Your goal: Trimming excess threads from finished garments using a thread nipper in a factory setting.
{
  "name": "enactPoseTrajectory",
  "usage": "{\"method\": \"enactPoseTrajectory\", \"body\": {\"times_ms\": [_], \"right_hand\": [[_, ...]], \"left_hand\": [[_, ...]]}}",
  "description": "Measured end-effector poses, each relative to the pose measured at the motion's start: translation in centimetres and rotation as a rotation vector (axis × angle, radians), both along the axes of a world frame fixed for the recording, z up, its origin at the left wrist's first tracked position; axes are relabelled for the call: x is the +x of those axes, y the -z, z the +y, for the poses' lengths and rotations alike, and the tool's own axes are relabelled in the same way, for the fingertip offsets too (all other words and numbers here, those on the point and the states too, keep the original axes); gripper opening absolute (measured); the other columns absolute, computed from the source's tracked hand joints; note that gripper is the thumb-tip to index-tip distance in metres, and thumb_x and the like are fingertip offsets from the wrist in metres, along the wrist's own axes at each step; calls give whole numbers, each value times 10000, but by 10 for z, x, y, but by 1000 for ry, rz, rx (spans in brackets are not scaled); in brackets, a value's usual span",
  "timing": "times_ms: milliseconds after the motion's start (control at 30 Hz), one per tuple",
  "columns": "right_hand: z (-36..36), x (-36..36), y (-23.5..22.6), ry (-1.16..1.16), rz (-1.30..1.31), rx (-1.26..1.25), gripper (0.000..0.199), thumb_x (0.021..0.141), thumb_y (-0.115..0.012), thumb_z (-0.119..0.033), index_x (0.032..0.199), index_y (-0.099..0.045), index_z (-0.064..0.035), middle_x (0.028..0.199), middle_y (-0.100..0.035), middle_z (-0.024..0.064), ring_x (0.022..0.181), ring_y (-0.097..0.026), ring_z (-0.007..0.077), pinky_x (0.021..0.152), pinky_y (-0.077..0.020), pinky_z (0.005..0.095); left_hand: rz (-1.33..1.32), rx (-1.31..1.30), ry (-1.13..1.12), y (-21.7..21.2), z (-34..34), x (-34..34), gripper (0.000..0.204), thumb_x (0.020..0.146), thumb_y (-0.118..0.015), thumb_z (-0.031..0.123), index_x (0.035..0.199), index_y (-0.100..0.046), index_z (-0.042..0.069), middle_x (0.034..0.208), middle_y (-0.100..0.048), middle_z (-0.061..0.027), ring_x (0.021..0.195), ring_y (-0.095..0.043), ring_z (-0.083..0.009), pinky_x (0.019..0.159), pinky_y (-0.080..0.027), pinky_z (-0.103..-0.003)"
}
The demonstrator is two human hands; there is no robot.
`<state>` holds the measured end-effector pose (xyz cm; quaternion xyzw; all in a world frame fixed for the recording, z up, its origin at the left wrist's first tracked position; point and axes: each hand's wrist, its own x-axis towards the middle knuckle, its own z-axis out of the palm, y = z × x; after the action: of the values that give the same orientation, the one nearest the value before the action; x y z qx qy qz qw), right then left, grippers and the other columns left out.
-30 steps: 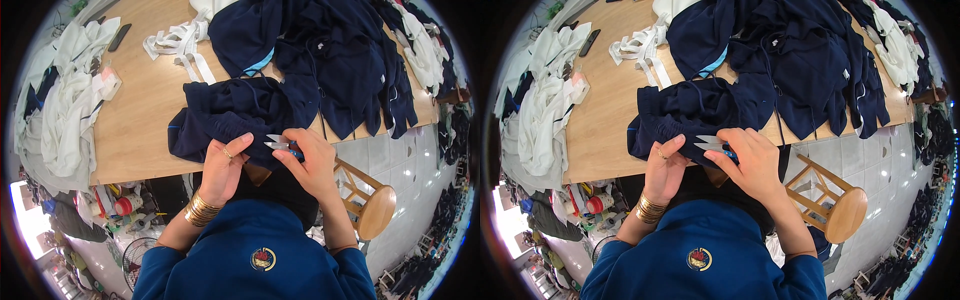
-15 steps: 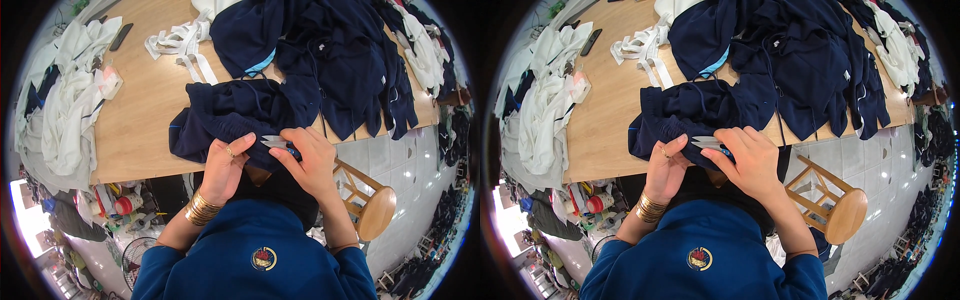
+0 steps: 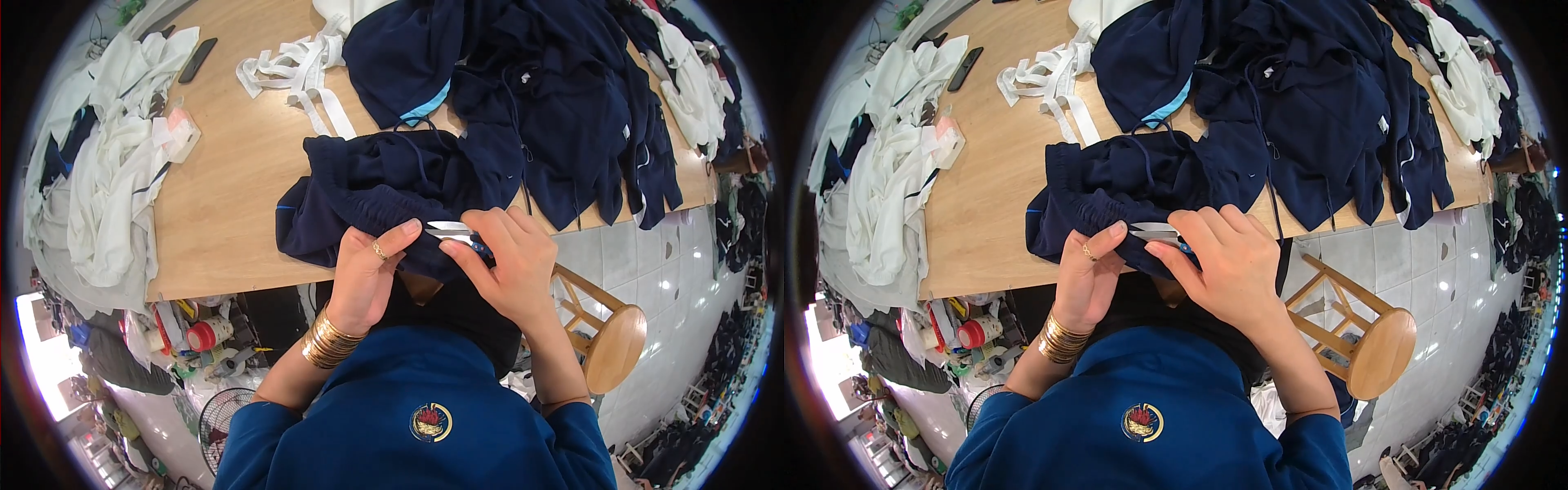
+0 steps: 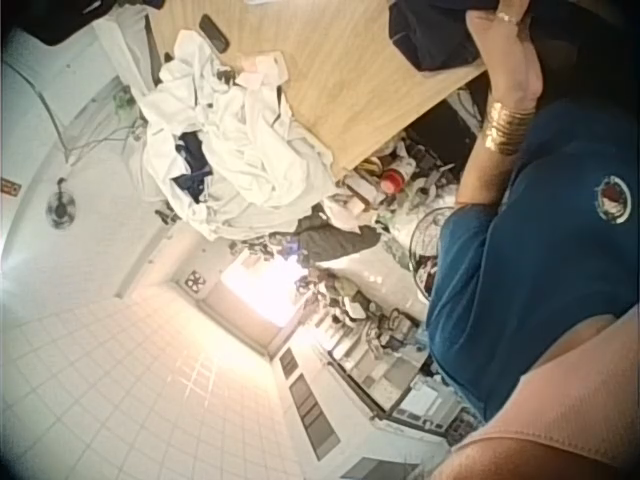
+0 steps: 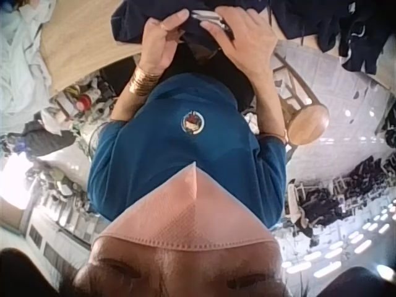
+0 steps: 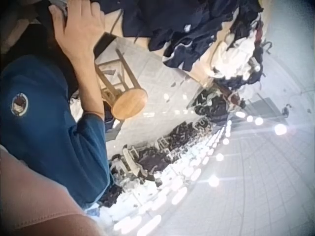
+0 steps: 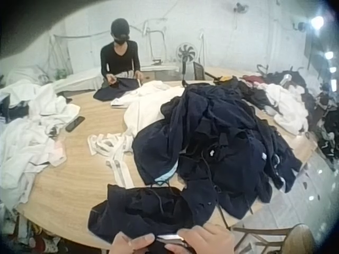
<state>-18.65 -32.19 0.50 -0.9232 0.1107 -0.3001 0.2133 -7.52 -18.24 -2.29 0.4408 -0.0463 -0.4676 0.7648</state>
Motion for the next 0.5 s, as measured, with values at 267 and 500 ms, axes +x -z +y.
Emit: {"method": "enactPoseTrajectory", "body": {"times_ms": [267,500], "right_hand": [[0,-1,-2,50,16,-5,220,734,-710,-272,808,-608,-91,653,-551,2,561,-496,166,491,-368,283],[0,-2,-4,39,39,-21,192,732,-717,-235,782,-614,-82,657,-564,8,552,-495,168,496,-378,279]], "left_hand": [[-23,23,-55,-4,-3,-2,116,851,-585,69,882,-660,-14,898,-665,-81,823,-627,-142,786,-474,-281],[-22,25,-51,-2,-2,0,134,853,-582,77,883,-656,-31,904,-668,-94,836,-635,-161,798,-481,-289]]}}
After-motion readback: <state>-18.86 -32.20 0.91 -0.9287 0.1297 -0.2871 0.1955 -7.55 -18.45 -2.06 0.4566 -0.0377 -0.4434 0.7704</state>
